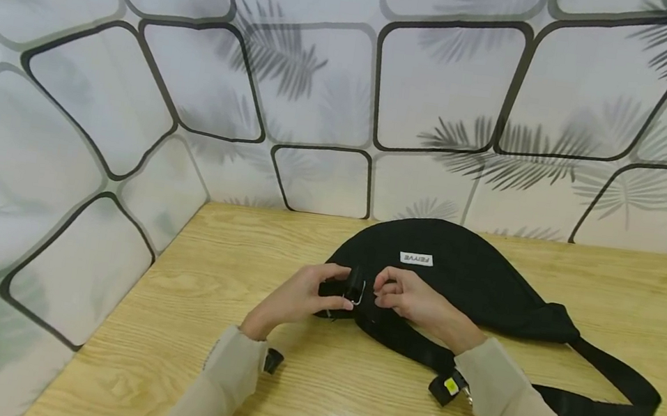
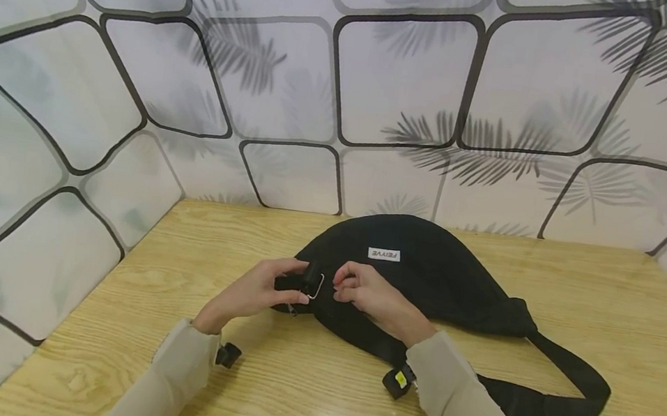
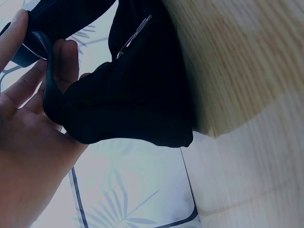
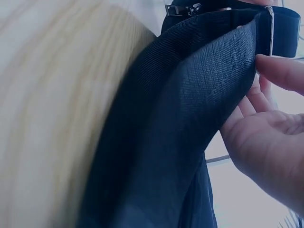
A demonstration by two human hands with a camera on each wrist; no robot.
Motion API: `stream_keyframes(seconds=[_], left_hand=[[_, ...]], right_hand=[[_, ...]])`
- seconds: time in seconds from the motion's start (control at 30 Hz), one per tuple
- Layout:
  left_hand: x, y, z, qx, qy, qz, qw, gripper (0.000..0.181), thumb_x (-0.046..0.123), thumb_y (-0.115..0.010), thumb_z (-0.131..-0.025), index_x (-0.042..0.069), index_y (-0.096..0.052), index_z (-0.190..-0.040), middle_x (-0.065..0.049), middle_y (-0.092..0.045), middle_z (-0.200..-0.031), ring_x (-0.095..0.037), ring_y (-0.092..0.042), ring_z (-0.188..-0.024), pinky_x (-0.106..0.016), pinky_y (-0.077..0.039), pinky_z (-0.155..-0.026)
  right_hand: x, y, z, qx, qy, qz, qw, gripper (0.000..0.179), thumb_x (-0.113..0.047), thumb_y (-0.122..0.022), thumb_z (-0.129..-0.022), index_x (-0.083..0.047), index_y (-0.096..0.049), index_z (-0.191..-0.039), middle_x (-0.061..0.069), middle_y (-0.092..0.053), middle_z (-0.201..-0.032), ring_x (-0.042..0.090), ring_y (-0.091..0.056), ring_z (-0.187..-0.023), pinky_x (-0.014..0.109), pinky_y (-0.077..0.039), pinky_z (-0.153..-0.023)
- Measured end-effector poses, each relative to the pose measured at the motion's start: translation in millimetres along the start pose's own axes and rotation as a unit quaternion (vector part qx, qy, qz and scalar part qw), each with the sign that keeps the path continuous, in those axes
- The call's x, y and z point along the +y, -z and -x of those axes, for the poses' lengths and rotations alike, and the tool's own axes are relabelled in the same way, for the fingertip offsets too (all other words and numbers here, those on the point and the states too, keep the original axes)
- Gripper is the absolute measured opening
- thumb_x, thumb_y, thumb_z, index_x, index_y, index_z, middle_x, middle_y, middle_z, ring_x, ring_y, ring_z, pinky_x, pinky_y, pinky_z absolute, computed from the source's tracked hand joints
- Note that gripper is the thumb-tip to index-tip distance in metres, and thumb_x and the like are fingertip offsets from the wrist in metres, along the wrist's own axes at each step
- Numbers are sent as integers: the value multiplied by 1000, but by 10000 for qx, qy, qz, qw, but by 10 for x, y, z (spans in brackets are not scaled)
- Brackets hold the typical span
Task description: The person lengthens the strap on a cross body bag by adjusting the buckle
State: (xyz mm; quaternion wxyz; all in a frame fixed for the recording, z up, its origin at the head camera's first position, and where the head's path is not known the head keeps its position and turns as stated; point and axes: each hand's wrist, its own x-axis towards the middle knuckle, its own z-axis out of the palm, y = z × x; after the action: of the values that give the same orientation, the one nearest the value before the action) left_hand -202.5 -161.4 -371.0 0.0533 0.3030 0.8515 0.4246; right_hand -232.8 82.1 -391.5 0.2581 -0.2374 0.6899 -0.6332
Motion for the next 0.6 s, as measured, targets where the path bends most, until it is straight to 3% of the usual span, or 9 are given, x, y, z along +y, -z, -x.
stream_keyframes(seconds=[0.37, 0.6], left_hand=[[-11, -29, -16, -111, -101, 77, 9999, 44, 10, -74, -95, -5, -61, -133, -15, -68, -123, -25, -64, -113, -39, -50, -97], [-12, -44, -16, -174, -87, -90, 9998, 29, 12, -80, -90, 0, -65, -112, -5, -69, -102, -10, -57, -86, -25, -47, -76]], right_hand=[[-13, -113, -41, 319, 290, -179, 9989, 12, 11, -54, -95, 2, -49, -100, 0, -48, -65, 8, -30, -52, 22, -29, -54], [-29, -147, -49, 478, 329, -449, 9973, 12, 10, -54, -97, 3, -49, -105, 0, -58, -74, 7, -36, -55, 20, -31, -54]])
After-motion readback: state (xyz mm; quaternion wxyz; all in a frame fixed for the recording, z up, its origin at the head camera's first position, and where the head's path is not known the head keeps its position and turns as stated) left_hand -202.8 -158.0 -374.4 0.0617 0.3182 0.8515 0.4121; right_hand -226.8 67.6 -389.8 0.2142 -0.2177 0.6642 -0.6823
